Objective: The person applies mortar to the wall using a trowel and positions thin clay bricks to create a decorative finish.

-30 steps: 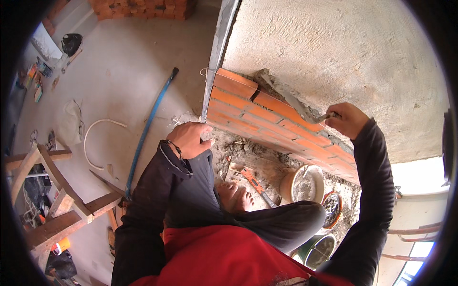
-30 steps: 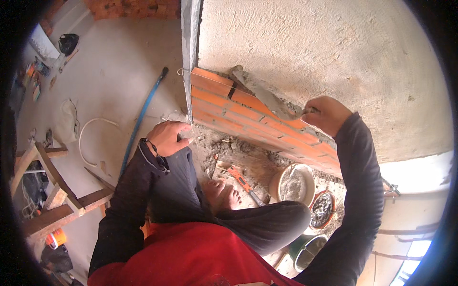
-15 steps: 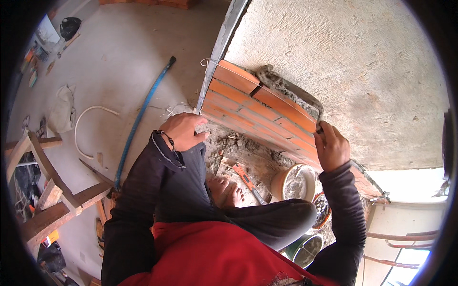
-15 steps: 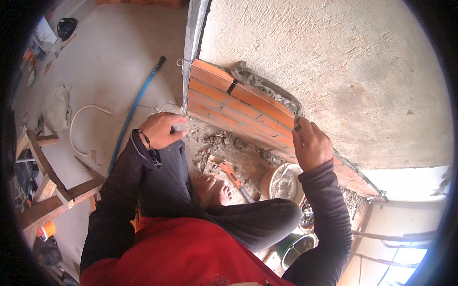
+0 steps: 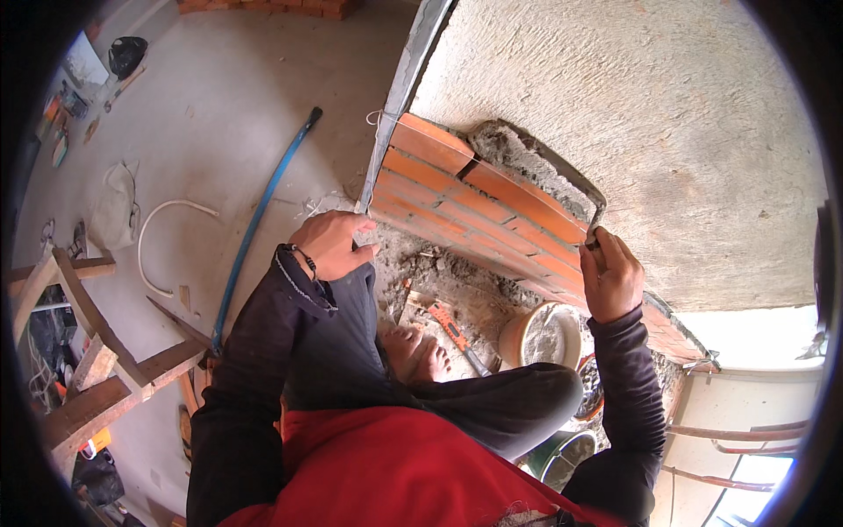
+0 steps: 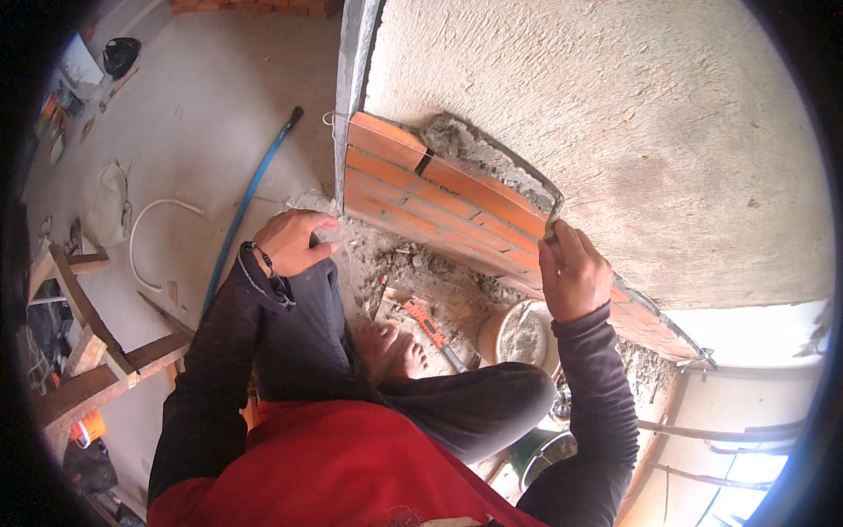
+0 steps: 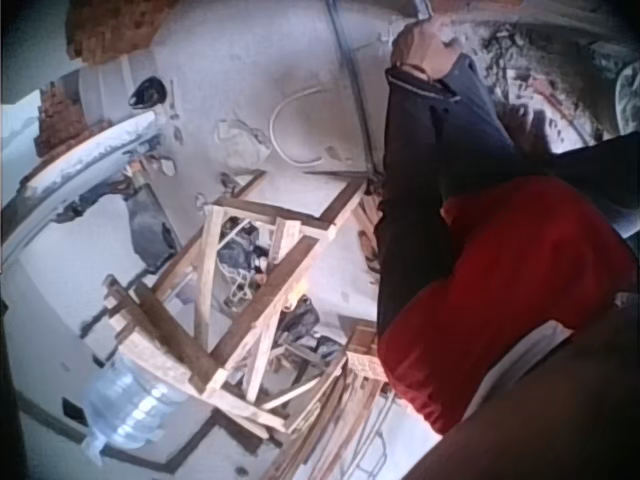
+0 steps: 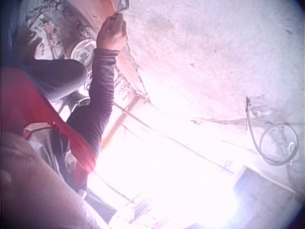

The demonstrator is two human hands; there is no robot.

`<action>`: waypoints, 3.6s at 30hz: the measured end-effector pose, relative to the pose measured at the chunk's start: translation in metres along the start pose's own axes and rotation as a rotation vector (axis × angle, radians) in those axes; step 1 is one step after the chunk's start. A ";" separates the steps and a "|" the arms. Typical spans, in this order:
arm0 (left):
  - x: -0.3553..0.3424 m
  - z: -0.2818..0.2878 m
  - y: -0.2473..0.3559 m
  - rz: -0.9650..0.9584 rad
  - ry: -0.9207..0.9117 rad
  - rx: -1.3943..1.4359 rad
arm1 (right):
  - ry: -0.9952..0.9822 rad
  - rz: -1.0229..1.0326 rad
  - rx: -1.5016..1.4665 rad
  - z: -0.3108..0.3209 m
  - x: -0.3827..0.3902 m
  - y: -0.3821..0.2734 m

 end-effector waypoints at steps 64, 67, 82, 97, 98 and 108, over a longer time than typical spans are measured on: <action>0.004 0.003 -0.027 -0.052 0.171 0.081 | 0.061 -0.092 0.211 -0.063 0.012 -0.023; 0.004 0.003 -0.027 -0.064 0.178 0.093 | 0.079 -0.080 0.215 -0.063 0.013 -0.021; 0.003 0.002 -0.032 -0.044 0.145 0.106 | -0.005 0.035 -0.012 -0.036 -0.026 -0.051; 0.006 0.005 -0.032 0.015 0.083 0.141 | -0.273 0.010 0.025 -0.027 -0.071 -0.055; 0.007 0.005 -0.032 0.013 0.082 0.146 | -0.273 0.006 0.027 -0.027 -0.070 -0.055; 0.006 0.004 -0.037 -0.011 0.096 0.182 | -0.190 0.046 0.051 -0.023 -0.067 -0.065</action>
Point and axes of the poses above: each hand's wrist, its own x-axis away from the middle knuckle, its own z-axis out of the back of the hand, y = z × x, the point moved 8 cm from there along -x, towards the middle knuckle, and after that the axes turned 5 degrees about -y, right-handed, at the moved point
